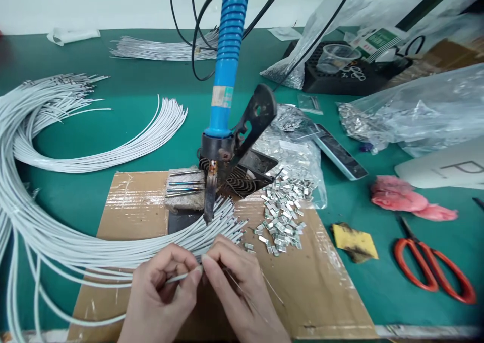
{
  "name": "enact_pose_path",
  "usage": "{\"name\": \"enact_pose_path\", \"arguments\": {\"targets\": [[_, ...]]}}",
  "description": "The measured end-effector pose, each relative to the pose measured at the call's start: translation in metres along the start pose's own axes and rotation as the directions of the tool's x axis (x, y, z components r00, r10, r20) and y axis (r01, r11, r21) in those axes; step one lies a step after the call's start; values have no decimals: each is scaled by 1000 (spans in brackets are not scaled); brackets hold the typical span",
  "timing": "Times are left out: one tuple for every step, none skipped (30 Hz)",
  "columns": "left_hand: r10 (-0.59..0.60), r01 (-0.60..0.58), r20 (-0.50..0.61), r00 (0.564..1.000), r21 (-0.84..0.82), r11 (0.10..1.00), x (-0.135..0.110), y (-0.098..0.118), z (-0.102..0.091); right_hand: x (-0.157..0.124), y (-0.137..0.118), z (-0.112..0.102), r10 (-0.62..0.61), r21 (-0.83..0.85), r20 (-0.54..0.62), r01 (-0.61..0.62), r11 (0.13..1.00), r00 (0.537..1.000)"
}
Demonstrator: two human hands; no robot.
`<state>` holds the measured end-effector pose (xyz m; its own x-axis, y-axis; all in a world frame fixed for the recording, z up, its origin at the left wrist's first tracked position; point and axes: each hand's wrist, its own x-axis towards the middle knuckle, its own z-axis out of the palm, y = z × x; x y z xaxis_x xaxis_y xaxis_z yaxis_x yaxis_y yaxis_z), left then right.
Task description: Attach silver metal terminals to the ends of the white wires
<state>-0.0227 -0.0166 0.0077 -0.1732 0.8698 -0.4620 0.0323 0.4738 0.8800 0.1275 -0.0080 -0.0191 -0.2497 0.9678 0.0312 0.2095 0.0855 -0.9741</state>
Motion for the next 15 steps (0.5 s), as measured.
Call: {"name": "enact_pose_path", "arguments": {"targets": [[1,-1,15,1000,-1,1000,0,-2,-1,0,1,1,-40,-21,-4,40,999,999],[-1,1,33,999,-4,1000,1,-5,-2,0,1,3,-92,-60,-13,92,994,996],[-2,2,50,999,-4,1000,1,-7,-3,0,2,5,-156,-120,-29,152,981,987],[-2,2,64,998,1,1000,2,-10,-3,-1,4,6,-221,-193,-41,209,959,974],[1,-3,70,998,20,1000,2,-13,-2,-2,5,6,-281,-265,-47,259,929,959],[8,-12,67,998,51,999,2,-15,-1,-4,8,5,-326,-330,-56,290,898,944],[18,-23,55,998,89,996,2,-16,0,-7,10,1,-347,-388,-83,291,875,934],[31,-36,36,999,131,991,3,-17,1,-10,13,-6,-343,-433,-141,254,865,929],[47,-48,12,999,171,984,3,-18,0,-14,16,-17,-321,-468,-228,186,864,919],[58,-54,-15,998,205,977,5,-19,-2,-19,19,-31,-284,-498,-342,83,863,896],[67,-55,-45,997,227,972,7,-19,-5,-25,22,-49,-248,-514,-466,-31,857,849],[72,-53,-72,995,235,971,10,-20,-10,-30,24,-69,-220,-521,-564,-137,843,796],[72,-50,-86,994,232,971,15,-21,-15,-36,27,-90,-198,-515,-660,-244,822,725],[70,-49,-91,993,217,975,19,-23,-22,-41,30,-111,-182,-507,-732,-347,789,657],[70,-53,-83,994,196,979,24,-25,-28,-45,33,-131,-174,-499,-783,-434,750,598]]}}
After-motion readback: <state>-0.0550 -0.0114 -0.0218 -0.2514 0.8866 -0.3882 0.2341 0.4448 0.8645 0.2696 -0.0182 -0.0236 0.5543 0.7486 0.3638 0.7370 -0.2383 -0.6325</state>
